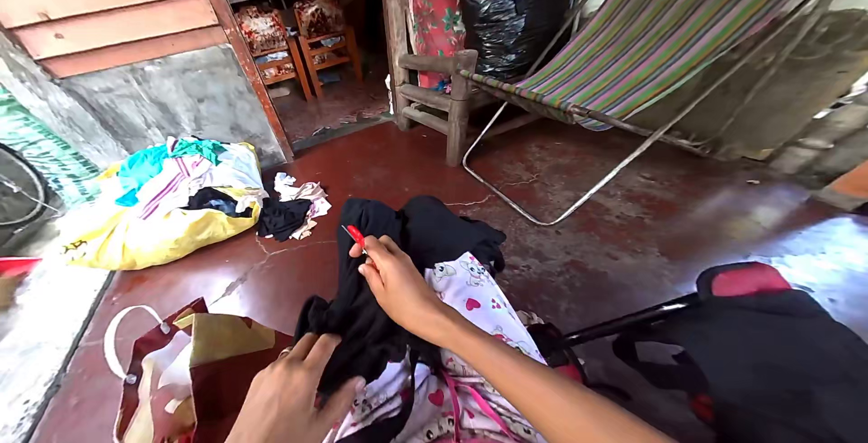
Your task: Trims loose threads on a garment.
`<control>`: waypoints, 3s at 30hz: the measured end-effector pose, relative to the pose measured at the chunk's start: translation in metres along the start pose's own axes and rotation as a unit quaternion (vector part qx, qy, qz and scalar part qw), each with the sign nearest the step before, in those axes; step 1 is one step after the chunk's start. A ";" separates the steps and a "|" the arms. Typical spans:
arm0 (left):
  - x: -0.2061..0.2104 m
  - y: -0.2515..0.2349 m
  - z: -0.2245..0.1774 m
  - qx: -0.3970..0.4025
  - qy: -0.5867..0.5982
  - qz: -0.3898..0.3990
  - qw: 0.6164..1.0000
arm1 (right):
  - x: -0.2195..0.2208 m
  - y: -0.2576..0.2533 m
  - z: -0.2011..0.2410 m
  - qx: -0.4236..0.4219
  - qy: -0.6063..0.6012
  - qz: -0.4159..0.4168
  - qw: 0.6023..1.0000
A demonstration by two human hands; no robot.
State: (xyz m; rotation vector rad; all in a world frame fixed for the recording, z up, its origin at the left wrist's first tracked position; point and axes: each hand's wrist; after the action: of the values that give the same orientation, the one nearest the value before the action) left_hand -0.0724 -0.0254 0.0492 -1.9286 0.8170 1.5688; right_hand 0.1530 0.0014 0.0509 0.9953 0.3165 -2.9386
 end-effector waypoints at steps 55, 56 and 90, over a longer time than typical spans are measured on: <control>0.030 -0.039 0.016 0.049 0.165 -0.026 0.985 | -0.026 0.011 -0.071 0.170 -0.058 -0.006 0.984; 0.029 -0.037 0.018 0.066 0.189 -0.003 0.980 | -0.026 0.011 -0.079 0.192 -0.071 -0.006 0.979; -0.054 -0.200 0.042 -0.055 0.499 -0.210 0.839 | -0.121 -0.064 -0.062 0.160 -0.422 -0.160 0.878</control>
State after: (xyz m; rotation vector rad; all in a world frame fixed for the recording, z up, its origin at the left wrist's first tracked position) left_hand 0.0381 0.1484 0.0976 -2.7698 0.5770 0.2661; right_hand 0.2804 0.0715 0.0875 -0.4596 -0.0529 -3.4094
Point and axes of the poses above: each hand's wrist, its own y-axis away from the middle knuckle, its own x-axis out of the palm, z = x × y, and after that the axes turned 12 degrees about z, right-handed
